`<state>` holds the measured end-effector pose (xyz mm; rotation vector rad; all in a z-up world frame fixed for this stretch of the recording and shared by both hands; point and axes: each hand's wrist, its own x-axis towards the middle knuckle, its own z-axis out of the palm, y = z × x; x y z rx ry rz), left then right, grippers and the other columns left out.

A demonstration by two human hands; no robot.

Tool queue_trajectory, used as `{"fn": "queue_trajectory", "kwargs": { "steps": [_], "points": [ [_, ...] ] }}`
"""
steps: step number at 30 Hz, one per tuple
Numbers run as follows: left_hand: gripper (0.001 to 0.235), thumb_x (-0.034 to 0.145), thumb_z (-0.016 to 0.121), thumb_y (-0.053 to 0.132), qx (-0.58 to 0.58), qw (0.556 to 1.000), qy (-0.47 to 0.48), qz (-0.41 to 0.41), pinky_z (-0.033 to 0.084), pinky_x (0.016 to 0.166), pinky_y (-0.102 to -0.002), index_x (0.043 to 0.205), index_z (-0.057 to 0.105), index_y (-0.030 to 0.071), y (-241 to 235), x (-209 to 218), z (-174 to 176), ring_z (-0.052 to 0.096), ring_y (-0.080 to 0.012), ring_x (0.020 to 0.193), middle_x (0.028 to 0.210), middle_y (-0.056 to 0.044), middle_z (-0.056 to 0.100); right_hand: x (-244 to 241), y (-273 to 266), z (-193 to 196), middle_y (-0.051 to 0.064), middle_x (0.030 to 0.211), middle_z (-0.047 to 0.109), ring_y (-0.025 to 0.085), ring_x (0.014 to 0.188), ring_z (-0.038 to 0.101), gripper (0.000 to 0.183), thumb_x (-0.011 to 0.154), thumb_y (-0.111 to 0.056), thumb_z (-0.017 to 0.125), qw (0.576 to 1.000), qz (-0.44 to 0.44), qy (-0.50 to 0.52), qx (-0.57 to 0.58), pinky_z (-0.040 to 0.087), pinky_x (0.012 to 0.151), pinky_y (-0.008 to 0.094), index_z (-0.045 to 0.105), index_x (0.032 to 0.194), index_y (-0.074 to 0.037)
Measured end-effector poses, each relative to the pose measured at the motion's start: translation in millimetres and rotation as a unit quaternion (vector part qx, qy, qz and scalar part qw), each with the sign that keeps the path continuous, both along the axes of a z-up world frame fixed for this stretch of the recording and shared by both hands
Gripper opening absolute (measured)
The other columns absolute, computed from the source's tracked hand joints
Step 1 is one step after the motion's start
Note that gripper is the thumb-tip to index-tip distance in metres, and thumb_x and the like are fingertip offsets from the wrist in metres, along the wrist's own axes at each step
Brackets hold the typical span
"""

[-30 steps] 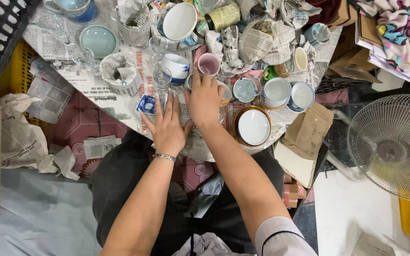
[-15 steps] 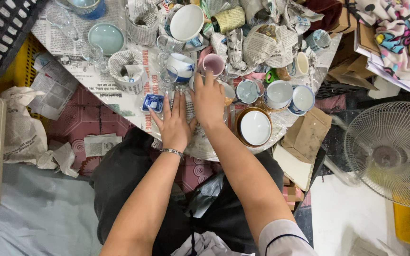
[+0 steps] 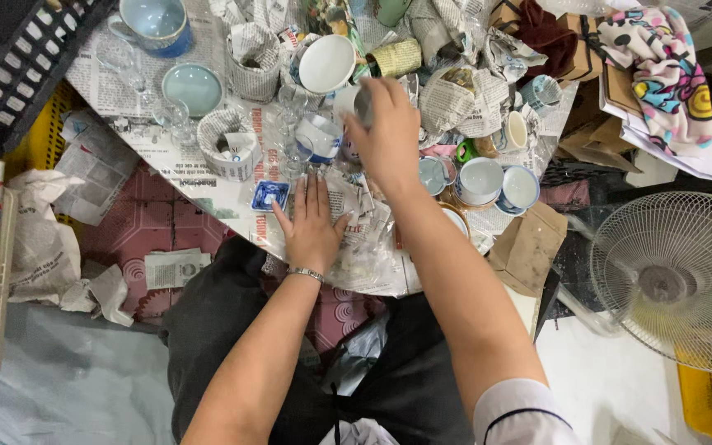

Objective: The person sits on the floor and wraps various ceramic dishes, including cups, bowls, and plates, using pieces of newspaper. They fold the paper around each item individually and place the wrapped items on a table covered with newspaper.

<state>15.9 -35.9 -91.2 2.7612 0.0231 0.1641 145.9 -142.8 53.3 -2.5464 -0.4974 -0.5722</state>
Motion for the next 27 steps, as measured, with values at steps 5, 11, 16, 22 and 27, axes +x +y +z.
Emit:
{"fn": "queue_trajectory", "kwargs": {
  "steps": [5,11,16,22,27],
  "points": [
    [0.084,0.096,0.052,0.058,0.029,0.999,-0.013,-0.002,0.007,0.119,-0.070,0.160,0.032,0.007,0.9,-0.8,2.3,0.021,-0.0247,0.155,0.169,-0.006,0.027,50.0,10.0,-9.8,0.016,0.120,0.066,0.038,0.107,0.065,0.061,0.074,-0.025,0.088,0.993,-0.055,0.082,-0.062,0.046,0.091,0.053,0.061,0.125,-0.006],
    [0.084,0.094,0.055,0.058,0.010,1.000,-0.021,0.006,0.009,0.118,-0.071,0.159,0.035,0.008,-0.8,1.4,2.3,0.025,-0.0263,0.154,0.167,-0.007,0.031,69.5,9.4,-46.0,0.016,0.110,0.071,0.038,0.100,0.068,0.075,0.070,-0.026,0.090,0.982,-0.061,0.148,-0.103,0.045,0.089,0.057,0.048,0.129,-0.006],
    [0.084,0.095,0.055,0.058,0.014,1.000,-0.027,0.006,0.008,0.118,-0.072,0.159,0.035,0.008,-1.0,-0.2,1.5,0.025,-0.0267,0.154,0.167,-0.006,0.032,78.2,11.2,-69.0,0.015,0.115,0.071,0.038,0.099,0.070,0.068,0.072,-0.029,0.089,0.972,-0.089,0.161,-0.147,0.045,0.091,0.057,0.046,0.121,-0.006],
    [0.084,0.096,0.053,0.059,-0.001,1.000,-0.005,0.002,0.006,0.117,-0.073,0.159,0.032,0.007,-1.0,1.8,3.9,0.023,-0.0283,0.154,0.166,-0.006,0.031,73.9,14.3,-62.0,0.016,0.110,0.069,0.039,0.102,0.067,0.073,0.079,-0.037,0.088,0.964,-0.087,0.172,-0.183,0.039,0.094,0.058,0.043,0.127,-0.007],
    [0.085,0.096,0.051,0.060,-0.001,1.000,0.016,0.000,0.004,0.117,-0.073,0.161,0.029,0.009,-1.0,3.2,3.9,0.019,-0.0272,0.155,0.168,-0.006,0.027,66.9,19.0,-41.0,0.013,0.113,0.062,0.033,0.109,0.057,0.042,0.080,-0.034,0.083,0.987,-0.018,0.016,-0.159,0.037,0.091,0.052,0.065,0.108,-0.008]
  ]
}}
